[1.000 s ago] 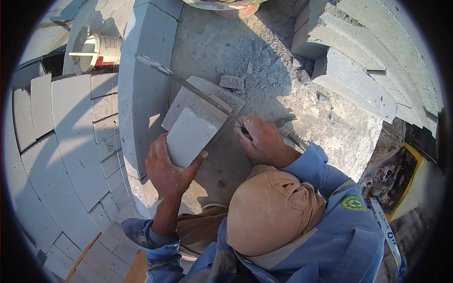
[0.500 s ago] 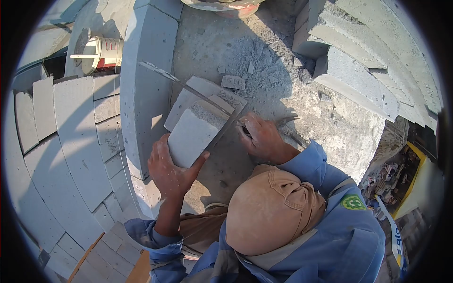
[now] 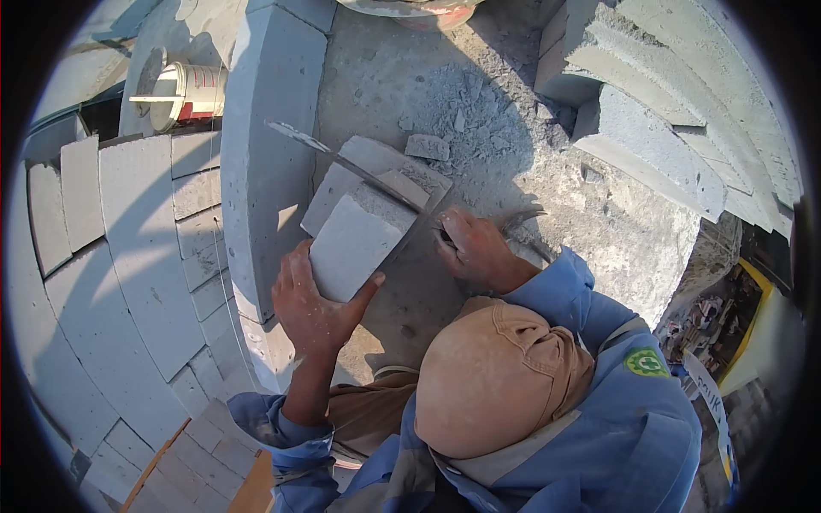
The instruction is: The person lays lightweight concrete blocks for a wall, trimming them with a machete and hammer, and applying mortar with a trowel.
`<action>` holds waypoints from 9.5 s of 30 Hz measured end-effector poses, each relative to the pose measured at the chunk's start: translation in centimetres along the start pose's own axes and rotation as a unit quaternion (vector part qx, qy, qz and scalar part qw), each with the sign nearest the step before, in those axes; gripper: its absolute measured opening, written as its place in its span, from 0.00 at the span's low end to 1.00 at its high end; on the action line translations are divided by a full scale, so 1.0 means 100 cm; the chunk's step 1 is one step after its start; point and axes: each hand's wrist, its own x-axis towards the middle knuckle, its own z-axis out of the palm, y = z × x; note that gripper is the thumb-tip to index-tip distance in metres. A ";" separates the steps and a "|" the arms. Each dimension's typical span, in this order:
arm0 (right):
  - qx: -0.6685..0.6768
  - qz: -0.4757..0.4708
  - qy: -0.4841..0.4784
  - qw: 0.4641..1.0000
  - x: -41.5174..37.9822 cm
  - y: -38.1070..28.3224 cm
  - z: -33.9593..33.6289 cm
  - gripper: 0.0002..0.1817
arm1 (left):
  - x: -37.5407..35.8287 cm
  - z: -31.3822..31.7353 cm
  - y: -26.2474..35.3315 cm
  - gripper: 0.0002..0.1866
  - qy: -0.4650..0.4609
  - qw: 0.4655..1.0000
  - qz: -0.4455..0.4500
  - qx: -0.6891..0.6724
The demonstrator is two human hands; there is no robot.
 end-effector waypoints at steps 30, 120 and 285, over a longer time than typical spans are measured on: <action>-0.025 0.031 -0.031 0.999 0.004 0.010 -0.004 0.13 | 0.000 0.002 0.000 0.51 0.012 1.000 0.013 0.005; 0.062 0.030 0.054 0.996 0.017 -0.053 -0.040 0.12 | 0.000 0.001 0.001 0.49 -0.003 1.000 -0.020 0.004; -0.284 0.082 -0.098 0.950 0.036 0.049 0.015 0.30 | -0.418 0.003 -0.347 0.52 -0.039 0.924 -0.380 0.006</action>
